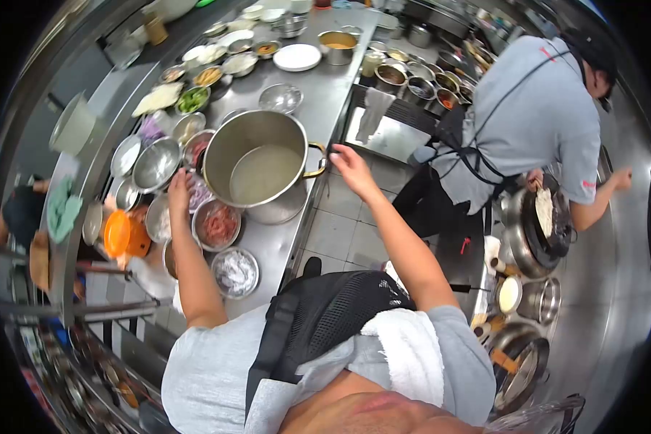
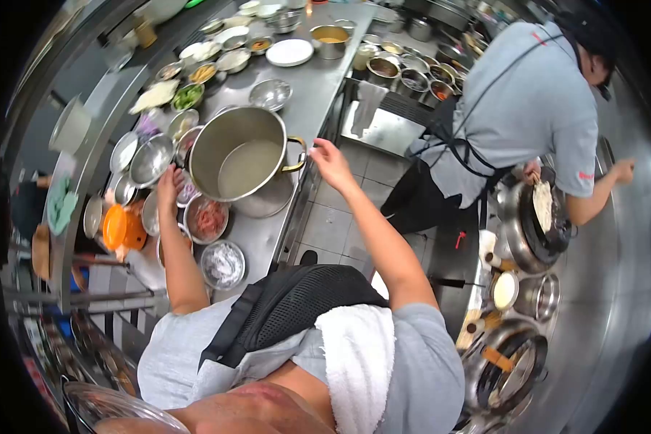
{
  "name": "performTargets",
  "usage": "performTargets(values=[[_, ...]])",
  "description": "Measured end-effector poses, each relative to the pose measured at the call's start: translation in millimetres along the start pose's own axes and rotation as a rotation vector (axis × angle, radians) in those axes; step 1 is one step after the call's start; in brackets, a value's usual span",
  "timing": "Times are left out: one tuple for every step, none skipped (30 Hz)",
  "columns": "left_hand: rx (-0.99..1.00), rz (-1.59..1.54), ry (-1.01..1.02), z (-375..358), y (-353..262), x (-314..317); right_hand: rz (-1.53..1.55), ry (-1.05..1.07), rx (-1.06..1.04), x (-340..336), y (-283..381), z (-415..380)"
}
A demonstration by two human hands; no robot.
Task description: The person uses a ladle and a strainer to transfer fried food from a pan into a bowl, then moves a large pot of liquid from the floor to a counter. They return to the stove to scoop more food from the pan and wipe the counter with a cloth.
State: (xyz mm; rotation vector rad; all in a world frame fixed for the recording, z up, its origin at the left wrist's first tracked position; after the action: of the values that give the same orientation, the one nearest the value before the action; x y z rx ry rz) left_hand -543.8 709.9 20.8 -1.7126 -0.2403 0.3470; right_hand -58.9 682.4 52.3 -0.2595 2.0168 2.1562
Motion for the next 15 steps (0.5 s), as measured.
performTargets(values=[[-0.09,-0.06,0.102,7.2,3.9,9.9,-0.07,-0.006,-0.001,6.3,7.7,9.5],[-0.126,-0.106,0.188,8.5,0.1,20.5,-0.038,0.04,0.046,14.9,5.6,18.0],[-0.164,-0.146,0.272,9.6,-4.4,30.0,0.0,0.087,0.093,24.4,4.3,23.8],[-0.196,-0.209,0.387,20.2,-0.5,37.1,0.215,0.153,0.15,37.4,2.3,26.0],[-0.194,-0.195,0.411,22.5,-5.1,45.9,0.324,0.148,0.206,42.7,8.8,24.5],[-0.19,-0.288,0.42,20.2,-12.4,56.4,0.399,0.13,0.226,46.3,0.3,29.1],[-0.186,-0.378,0.429,19.3,-19.1,64.1,0.477,0.11,0.244,48.5,-8.6,32.3],[-0.112,-0.37,0.412,24.9,-23.4,67.7,0.492,0.077,0.24,45.1,-5.3,32.0],[-0.113,-0.35,0.446,26.7,-24.8,72.0,0.529,0.082,0.319,42.2,-0.6,25.8],[-0.163,-0.336,0.429,26.8,-22.7,72.3,0.569,0.087,0.4,40.0,1.8,17.5],[-0.209,-0.318,0.412,26.5,-22.9,73.3,0.59,0.05,0.397,36.0,2.4,13.0],[-0.13,-0.395,0.381,18.0,-34.3,81.2,0.566,0.026,0.401,32.2,1.6,8.8],[-0.132,-0.373,0.415,15.5,-39.6,83.8,0.54,0.003,0.409,27.6,0.3,2.8],[-0.126,-0.323,0.461,13.2,-43.4,85.8,0.544,-0.029,0.404,21.5,-2.8,-4.9],[-0.123,-0.274,0.51,-1.1,-58.0,99.5,0.515,-0.041,0.422,14.3,-5.4,-14.1]])
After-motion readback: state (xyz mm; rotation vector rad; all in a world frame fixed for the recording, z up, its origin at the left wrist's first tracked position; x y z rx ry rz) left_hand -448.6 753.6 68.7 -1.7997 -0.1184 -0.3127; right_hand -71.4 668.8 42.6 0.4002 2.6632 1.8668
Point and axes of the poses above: each hand's wrist, its own z-axis towards the middle knuckle, its own x-axis out of the palm, y = z × x, the point moved 6 cm from there along z, towards the middle knuckle, and after that the axes turned 1 degree about -x, right-handed, at the moved point
